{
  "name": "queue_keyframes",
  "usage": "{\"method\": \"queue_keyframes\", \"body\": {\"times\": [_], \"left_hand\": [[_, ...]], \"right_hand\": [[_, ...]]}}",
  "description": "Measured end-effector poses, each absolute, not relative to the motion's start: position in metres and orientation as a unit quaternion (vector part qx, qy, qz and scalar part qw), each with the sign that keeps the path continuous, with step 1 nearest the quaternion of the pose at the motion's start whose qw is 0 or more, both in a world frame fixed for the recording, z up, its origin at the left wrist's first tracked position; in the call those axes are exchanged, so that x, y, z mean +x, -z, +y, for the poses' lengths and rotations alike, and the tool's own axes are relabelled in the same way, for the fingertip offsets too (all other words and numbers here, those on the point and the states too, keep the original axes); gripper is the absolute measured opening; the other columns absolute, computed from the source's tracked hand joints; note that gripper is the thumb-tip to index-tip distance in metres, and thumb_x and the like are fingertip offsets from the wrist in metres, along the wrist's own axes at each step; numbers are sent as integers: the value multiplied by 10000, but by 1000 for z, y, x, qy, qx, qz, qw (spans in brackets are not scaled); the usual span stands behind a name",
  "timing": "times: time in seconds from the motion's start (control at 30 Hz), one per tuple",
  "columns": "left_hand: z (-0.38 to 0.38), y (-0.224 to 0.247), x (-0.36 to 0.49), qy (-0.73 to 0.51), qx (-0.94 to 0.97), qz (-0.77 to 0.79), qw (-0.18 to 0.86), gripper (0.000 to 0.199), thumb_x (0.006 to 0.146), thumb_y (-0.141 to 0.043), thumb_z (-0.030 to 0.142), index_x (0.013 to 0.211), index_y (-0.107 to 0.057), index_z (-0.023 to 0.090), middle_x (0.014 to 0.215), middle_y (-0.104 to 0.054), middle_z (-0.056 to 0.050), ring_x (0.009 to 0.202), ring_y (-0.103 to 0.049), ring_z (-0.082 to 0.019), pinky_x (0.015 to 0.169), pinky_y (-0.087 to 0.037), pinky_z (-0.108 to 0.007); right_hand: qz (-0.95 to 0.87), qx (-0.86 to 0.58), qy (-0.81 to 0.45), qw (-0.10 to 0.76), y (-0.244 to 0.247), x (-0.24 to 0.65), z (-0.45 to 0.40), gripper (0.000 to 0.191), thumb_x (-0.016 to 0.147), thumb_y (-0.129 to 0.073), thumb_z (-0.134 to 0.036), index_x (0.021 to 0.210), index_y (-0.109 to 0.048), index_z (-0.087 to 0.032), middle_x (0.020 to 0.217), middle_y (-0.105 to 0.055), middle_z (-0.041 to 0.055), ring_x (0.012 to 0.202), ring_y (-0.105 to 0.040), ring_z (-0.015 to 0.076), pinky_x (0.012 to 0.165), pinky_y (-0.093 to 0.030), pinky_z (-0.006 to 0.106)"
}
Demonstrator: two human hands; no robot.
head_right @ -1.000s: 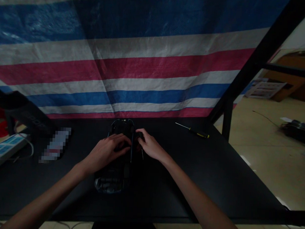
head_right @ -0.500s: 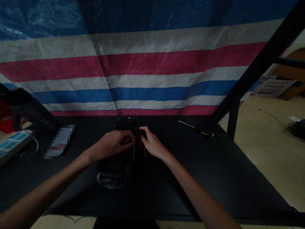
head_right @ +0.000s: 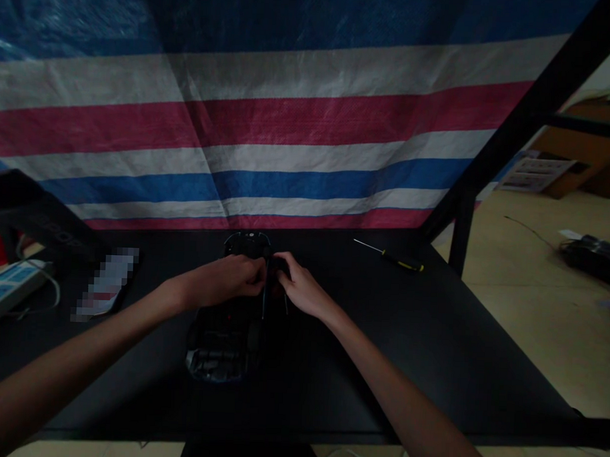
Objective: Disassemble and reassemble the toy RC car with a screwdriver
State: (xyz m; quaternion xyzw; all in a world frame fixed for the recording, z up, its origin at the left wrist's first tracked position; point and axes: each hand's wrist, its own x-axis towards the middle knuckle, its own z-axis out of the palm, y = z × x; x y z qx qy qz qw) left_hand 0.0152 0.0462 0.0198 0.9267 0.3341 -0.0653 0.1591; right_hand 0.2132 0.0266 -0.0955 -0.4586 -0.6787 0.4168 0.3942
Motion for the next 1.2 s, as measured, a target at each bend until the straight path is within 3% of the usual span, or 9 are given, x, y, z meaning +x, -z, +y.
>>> {"method": "queue_keyframes", "body": {"times": [0.2, 0.37, 0.57, 0.73, 0.97, 1.13, 1.2], "left_hand": [[49, -22, 16, 58, 931, 324, 158, 186, 1026, -479, 247, 1042, -624, 132, 963, -750, -118, 835, -736, -230, 696, -486, -308], [50, -21, 11, 25, 937, 309, 161, 159, 1055, -479, 292, 1099, -599, 197, 995, -732, -63, 827, -707, -200, 688, -461, -296], [58, -15, 4, -29, 948, 261, 177, 176, 1052, -539, 346, 1106, -660, 231, 1168, -689, -41, 1028, -669, -206, 823, -466, -304], [69, -12, 3, -42, 955, 210, 206, 209, 1047, -555, 374, 1077, -710, 237, 1137, -657, -45, 1095, -631, -211, 912, -457, -314], [78, -6, 8, -41, 961, 159, 221, 224, 1050, -551, 372, 1024, -707, 213, 1098, -676, -53, 1106, -603, -206, 974, -418, -322], [75, -5, 21, -31, 964, 204, 169, 302, 1073, -489, 419, 1064, -685, 189, 1112, -680, -57, 1092, -599, -231, 983, -364, -372], [71, -8, 31, -31, 967, 206, 149, 315, 1062, -506, 446, 1059, -681, 184, 1108, -682, -54, 1092, -600, -238, 966, -351, -372]], "right_hand": [[-679, -453, -422, 395, 95, 214, 28, 327, 1004, -498, -204, 1327, -532, -244, 1253, -691, 84, 1178, -662, 217, 1087, -465, 451], [-678, -453, -424, 395, 95, 214, 27, 321, 1006, -484, -201, 1325, -520, -228, 1199, -695, 82, 1057, -683, 201, 1062, -474, 456], [-675, -455, -422, 399, 93, 214, 26, 319, 1002, -482, -198, 1319, -503, -221, 1164, -690, 78, 1042, -681, 198, 1024, -492, 437], [-671, -450, -431, 402, 89, 217, 27, 330, 986, -495, -176, 1311, -515, -230, 1169, -693, 80, 1052, -687, 206, 998, -510, 430], [-638, -447, -469, 417, 88, 222, 30, 353, 1011, -451, -234, 1364, -461, -237, 1015, -696, 45, 772, -720, 166, 749, -602, 364], [-612, -467, -451, 452, 81, 239, 37, 363, 989, -500, -347, 1343, -464, -279, 1063, -665, 31, 733, -712, 148, 690, -611, 344], [-602, -486, -426, 468, 77, 250, 41, 391, 974, -518, -402, 1337, -461, -272, 1000, -656, 21, 732, -706, 164, 657, -605, 339]]}}
